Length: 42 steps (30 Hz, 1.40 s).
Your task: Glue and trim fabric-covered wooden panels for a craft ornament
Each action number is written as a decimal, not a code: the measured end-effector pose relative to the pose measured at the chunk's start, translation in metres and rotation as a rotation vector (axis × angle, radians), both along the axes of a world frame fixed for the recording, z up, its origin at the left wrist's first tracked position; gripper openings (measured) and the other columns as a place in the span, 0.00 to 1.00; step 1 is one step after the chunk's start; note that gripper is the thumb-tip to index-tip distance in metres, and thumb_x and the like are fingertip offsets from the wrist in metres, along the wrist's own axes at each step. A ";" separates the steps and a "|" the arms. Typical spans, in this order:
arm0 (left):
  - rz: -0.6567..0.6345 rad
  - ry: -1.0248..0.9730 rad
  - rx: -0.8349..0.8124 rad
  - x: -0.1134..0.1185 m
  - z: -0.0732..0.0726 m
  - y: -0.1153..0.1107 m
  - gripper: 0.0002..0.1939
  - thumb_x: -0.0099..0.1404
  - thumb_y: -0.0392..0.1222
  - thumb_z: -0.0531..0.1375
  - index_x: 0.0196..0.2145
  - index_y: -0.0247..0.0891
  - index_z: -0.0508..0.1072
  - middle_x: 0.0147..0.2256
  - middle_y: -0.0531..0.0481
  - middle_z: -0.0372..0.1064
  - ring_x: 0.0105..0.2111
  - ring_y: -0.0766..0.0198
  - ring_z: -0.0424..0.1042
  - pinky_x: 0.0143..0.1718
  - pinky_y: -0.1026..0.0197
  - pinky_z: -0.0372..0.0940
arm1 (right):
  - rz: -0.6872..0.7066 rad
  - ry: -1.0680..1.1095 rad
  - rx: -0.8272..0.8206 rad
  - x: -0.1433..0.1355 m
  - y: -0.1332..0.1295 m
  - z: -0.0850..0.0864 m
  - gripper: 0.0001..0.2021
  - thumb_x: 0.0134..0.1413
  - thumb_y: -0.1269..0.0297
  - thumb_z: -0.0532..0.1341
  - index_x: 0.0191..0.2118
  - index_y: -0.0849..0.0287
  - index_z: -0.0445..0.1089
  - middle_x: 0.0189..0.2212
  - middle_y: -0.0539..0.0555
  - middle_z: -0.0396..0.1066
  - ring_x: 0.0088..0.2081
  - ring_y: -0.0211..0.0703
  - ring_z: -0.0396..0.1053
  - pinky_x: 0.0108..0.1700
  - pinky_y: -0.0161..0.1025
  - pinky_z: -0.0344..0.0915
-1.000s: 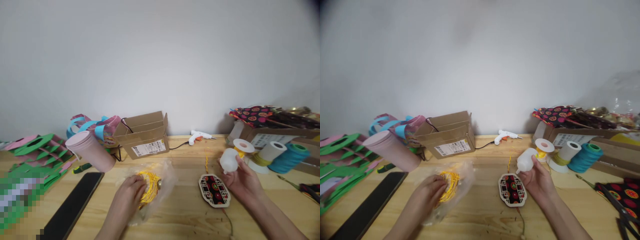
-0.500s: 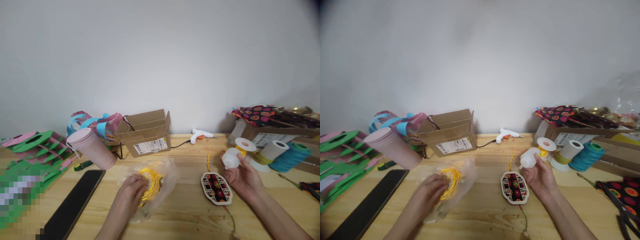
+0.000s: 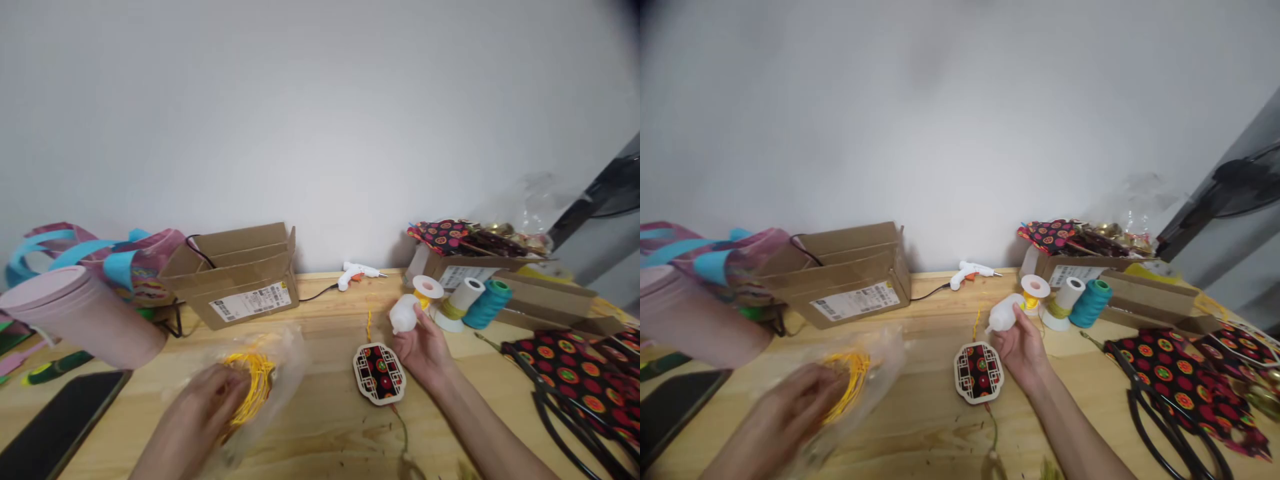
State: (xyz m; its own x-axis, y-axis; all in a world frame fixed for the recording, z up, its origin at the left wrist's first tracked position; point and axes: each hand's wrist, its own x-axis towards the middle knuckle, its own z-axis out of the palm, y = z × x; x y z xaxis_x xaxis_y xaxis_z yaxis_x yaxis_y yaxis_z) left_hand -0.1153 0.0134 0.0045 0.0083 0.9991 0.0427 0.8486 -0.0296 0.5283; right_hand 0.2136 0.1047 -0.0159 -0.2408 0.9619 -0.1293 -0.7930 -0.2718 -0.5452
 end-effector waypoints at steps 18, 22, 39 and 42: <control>-0.002 -1.120 -0.278 0.160 -0.005 0.054 0.05 0.44 0.38 0.65 0.20 0.34 0.74 0.19 0.53 0.72 0.21 0.68 0.67 0.26 0.65 0.60 | -0.063 -0.073 0.066 -0.003 0.009 0.012 0.07 0.45 0.65 0.62 0.32 0.59 0.66 0.27 0.49 0.73 0.20 0.31 0.67 0.21 0.27 0.65; 0.051 -1.188 -0.239 0.153 -0.015 0.056 0.07 0.44 0.40 0.66 0.20 0.33 0.75 0.17 0.55 0.70 0.19 0.71 0.65 0.25 0.68 0.59 | -0.129 -0.115 0.127 -0.001 0.003 0.009 0.10 0.42 0.65 0.65 0.32 0.58 0.65 0.28 0.47 0.73 0.23 0.32 0.67 0.22 0.27 0.63; 0.051 -1.421 -0.229 0.151 -0.015 0.049 0.13 0.44 0.44 0.67 0.19 0.32 0.68 0.17 0.58 0.63 0.19 0.75 0.62 0.29 0.68 0.63 | -0.350 -0.601 0.363 -0.003 -0.018 0.031 0.18 0.33 0.66 0.67 0.34 0.57 0.63 0.26 0.46 0.68 0.26 0.37 0.65 0.26 0.31 0.61; -0.001 -1.398 -0.189 0.148 -0.014 0.049 0.16 0.49 0.48 0.63 0.19 0.34 0.64 0.17 0.58 0.60 0.19 0.74 0.59 0.28 0.67 0.62 | -0.386 -0.763 0.465 -0.005 -0.025 0.034 0.19 0.35 0.66 0.66 0.37 0.55 0.61 0.27 0.46 0.67 0.29 0.39 0.66 0.30 0.34 0.63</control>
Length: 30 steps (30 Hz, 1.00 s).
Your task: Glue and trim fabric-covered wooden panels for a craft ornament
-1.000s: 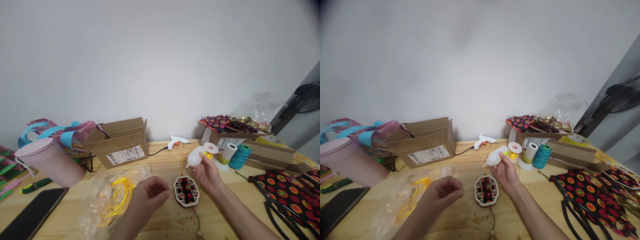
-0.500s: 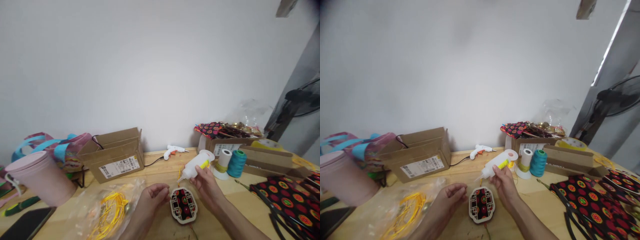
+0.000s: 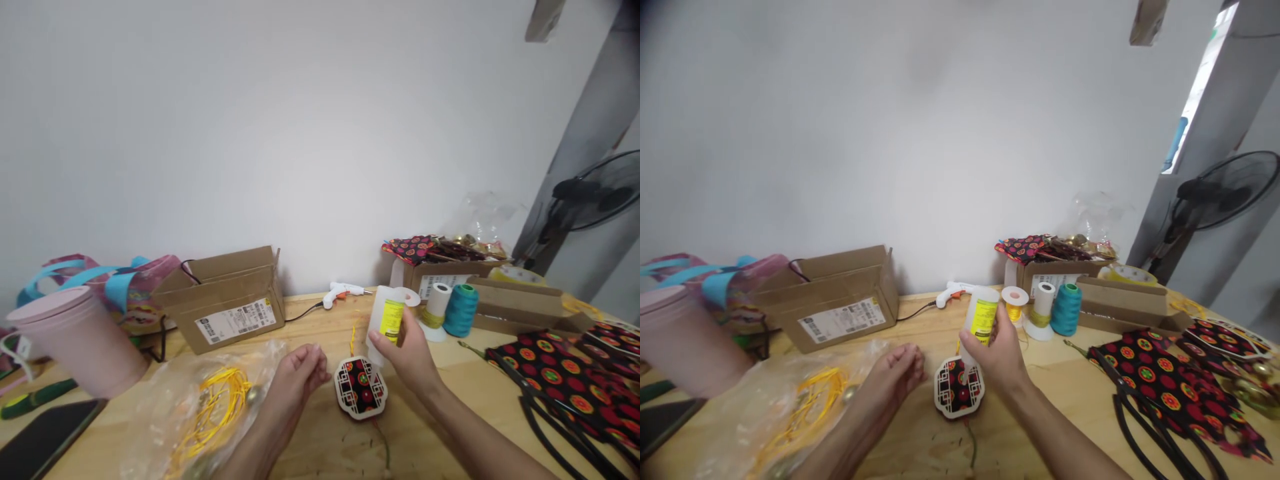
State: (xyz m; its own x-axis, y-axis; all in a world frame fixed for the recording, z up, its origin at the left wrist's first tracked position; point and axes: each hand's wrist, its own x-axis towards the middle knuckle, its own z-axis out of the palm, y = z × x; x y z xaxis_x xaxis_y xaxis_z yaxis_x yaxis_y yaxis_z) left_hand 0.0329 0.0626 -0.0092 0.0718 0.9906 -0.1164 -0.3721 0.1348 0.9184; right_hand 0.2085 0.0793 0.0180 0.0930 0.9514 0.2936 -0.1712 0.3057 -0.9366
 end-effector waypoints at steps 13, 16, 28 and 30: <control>-0.105 0.441 0.178 0.002 -0.002 0.000 0.12 0.55 0.46 0.57 0.21 0.36 0.64 0.19 0.57 0.60 0.22 0.69 0.60 0.25 0.66 0.55 | -0.188 -0.329 0.074 -0.004 0.000 -0.019 0.17 0.39 0.60 0.63 0.37 0.55 0.60 0.29 0.50 0.69 0.31 0.43 0.67 0.32 0.38 0.64; -0.107 0.579 0.242 0.001 0.000 -0.002 0.06 0.53 0.41 0.58 0.23 0.37 0.68 0.23 0.53 0.64 0.26 0.65 0.63 0.29 0.64 0.58 | -0.189 -0.327 0.039 -0.008 -0.001 -0.023 0.17 0.38 0.59 0.64 0.36 0.55 0.60 0.30 0.51 0.69 0.31 0.44 0.68 0.32 0.39 0.65; -0.161 0.826 0.335 -0.001 0.000 -0.006 0.14 0.62 0.46 0.48 0.27 0.39 0.69 0.28 0.51 0.69 0.30 0.62 0.66 0.33 0.62 0.58 | -0.227 -0.310 0.010 0.002 0.015 -0.028 0.16 0.37 0.60 0.65 0.34 0.56 0.62 0.29 0.50 0.69 0.31 0.43 0.67 0.31 0.38 0.64; -0.156 0.853 0.315 0.000 0.001 -0.006 0.15 0.62 0.48 0.47 0.27 0.39 0.68 0.27 0.52 0.68 0.30 0.62 0.65 0.32 0.62 0.57 | -0.208 -0.330 0.003 0.001 0.013 -0.028 0.17 0.37 0.60 0.65 0.36 0.55 0.62 0.30 0.50 0.69 0.31 0.43 0.67 0.32 0.39 0.64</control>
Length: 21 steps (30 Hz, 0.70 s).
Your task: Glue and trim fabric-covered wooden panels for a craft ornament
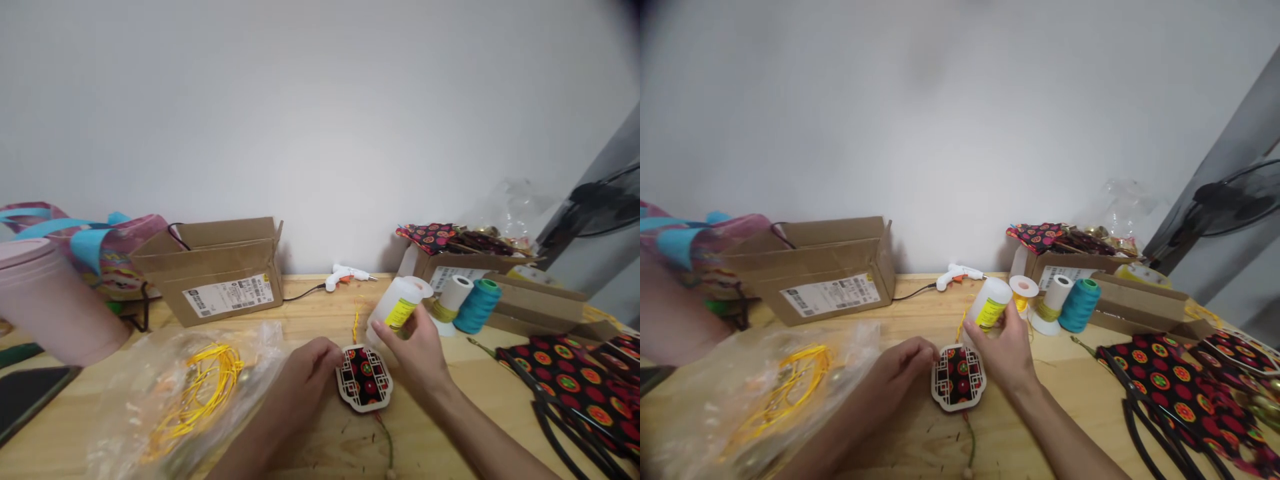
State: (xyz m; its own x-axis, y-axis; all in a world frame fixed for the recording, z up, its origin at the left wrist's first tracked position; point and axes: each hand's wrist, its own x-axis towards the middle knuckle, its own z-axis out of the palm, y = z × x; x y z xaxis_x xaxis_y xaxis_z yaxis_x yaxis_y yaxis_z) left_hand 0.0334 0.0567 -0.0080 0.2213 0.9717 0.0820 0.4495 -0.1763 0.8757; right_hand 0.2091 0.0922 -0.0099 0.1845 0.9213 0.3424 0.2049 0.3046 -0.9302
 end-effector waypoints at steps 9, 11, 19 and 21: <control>0.028 -0.004 -0.012 0.000 0.003 -0.001 0.15 0.63 0.49 0.46 0.29 0.40 0.66 0.28 0.53 0.67 0.33 0.62 0.65 0.36 0.62 0.57 | -0.051 -0.104 0.055 -0.007 -0.011 0.002 0.17 0.38 0.60 0.64 0.35 0.55 0.60 0.29 0.50 0.67 0.31 0.42 0.65 0.31 0.38 0.62; 0.024 -0.022 -0.027 0.001 0.001 -0.001 0.14 0.62 0.50 0.47 0.28 0.40 0.65 0.28 0.53 0.67 0.32 0.62 0.65 0.34 0.62 0.58 | -0.072 -0.137 0.053 -0.006 -0.012 0.002 0.16 0.37 0.60 0.64 0.34 0.55 0.59 0.28 0.49 0.67 0.29 0.41 0.64 0.30 0.38 0.62; -0.026 -0.040 -0.053 0.002 0.003 -0.001 0.08 0.60 0.44 0.52 0.29 0.39 0.67 0.29 0.53 0.69 0.31 0.64 0.67 0.33 0.63 0.60 | -0.112 -0.023 0.147 -0.003 -0.010 0.003 0.16 0.37 0.61 0.64 0.34 0.55 0.60 0.27 0.48 0.66 0.28 0.41 0.65 0.29 0.38 0.63; -0.030 -0.030 -0.052 0.002 0.006 -0.002 0.09 0.60 0.44 0.52 0.28 0.39 0.67 0.29 0.53 0.69 0.31 0.64 0.67 0.33 0.63 0.60 | -0.113 -0.008 0.154 -0.002 -0.008 0.002 0.16 0.37 0.61 0.64 0.34 0.55 0.60 0.27 0.48 0.66 0.28 0.41 0.65 0.29 0.38 0.63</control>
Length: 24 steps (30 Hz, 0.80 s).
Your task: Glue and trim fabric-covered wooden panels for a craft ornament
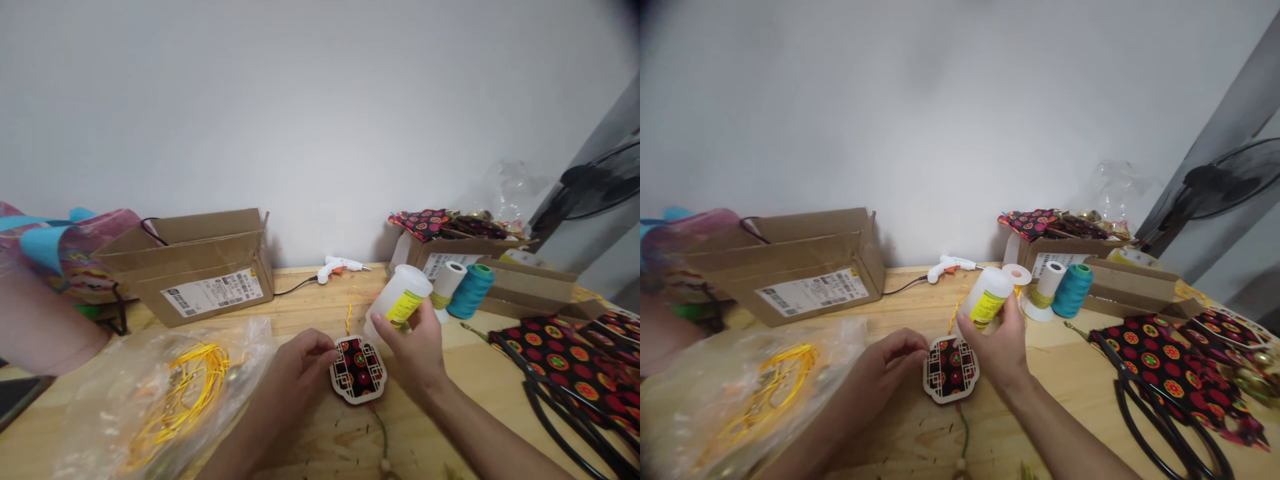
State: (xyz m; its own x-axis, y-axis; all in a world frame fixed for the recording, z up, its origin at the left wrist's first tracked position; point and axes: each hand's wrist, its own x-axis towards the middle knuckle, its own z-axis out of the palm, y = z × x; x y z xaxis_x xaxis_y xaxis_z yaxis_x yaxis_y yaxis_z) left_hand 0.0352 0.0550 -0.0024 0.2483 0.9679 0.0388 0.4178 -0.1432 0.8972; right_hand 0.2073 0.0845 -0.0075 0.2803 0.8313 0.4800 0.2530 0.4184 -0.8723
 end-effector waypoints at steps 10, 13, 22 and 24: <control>0.029 0.046 0.069 -0.002 0.000 0.000 0.16 0.63 0.49 0.46 0.25 0.39 0.64 0.25 0.54 0.65 0.29 0.65 0.64 0.32 0.62 0.57 | 0.017 0.014 -0.018 -0.003 -0.001 -0.003 0.15 0.37 0.63 0.64 0.34 0.56 0.60 0.28 0.50 0.68 0.29 0.41 0.66 0.31 0.39 0.65; 0.079 -0.025 0.095 -0.002 0.000 0.000 0.14 0.64 0.47 0.45 0.25 0.39 0.61 0.24 0.56 0.61 0.28 0.66 0.62 0.33 0.63 0.57 | 0.019 0.027 -0.010 -0.003 0.001 -0.004 0.15 0.38 0.62 0.64 0.34 0.56 0.59 0.28 0.50 0.67 0.29 0.40 0.66 0.31 0.38 0.65; 0.046 -0.026 0.070 -0.001 -0.002 0.003 0.08 0.60 0.43 0.52 0.27 0.39 0.66 0.27 0.54 0.66 0.30 0.66 0.65 0.33 0.64 0.59 | 0.070 -0.043 -0.077 -0.004 0.003 -0.010 0.16 0.38 0.62 0.64 0.34 0.55 0.59 0.26 0.47 0.67 0.28 0.40 0.66 0.29 0.37 0.65; -0.023 0.025 0.053 0.000 -0.003 0.002 0.07 0.60 0.43 0.53 0.29 0.40 0.69 0.30 0.53 0.70 0.32 0.65 0.67 0.35 0.64 0.60 | 0.104 -0.076 -0.109 -0.005 0.002 -0.011 0.16 0.38 0.62 0.64 0.34 0.56 0.59 0.26 0.48 0.67 0.28 0.41 0.67 0.28 0.37 0.65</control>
State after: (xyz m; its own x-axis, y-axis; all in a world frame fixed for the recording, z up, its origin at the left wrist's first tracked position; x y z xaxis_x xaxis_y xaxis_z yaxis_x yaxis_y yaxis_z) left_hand 0.0349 0.0565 -0.0055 0.2725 0.9586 0.0830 0.4360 -0.1999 0.8775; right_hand 0.2025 0.0865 -0.0183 0.1566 0.9023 0.4017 0.2798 0.3495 -0.8942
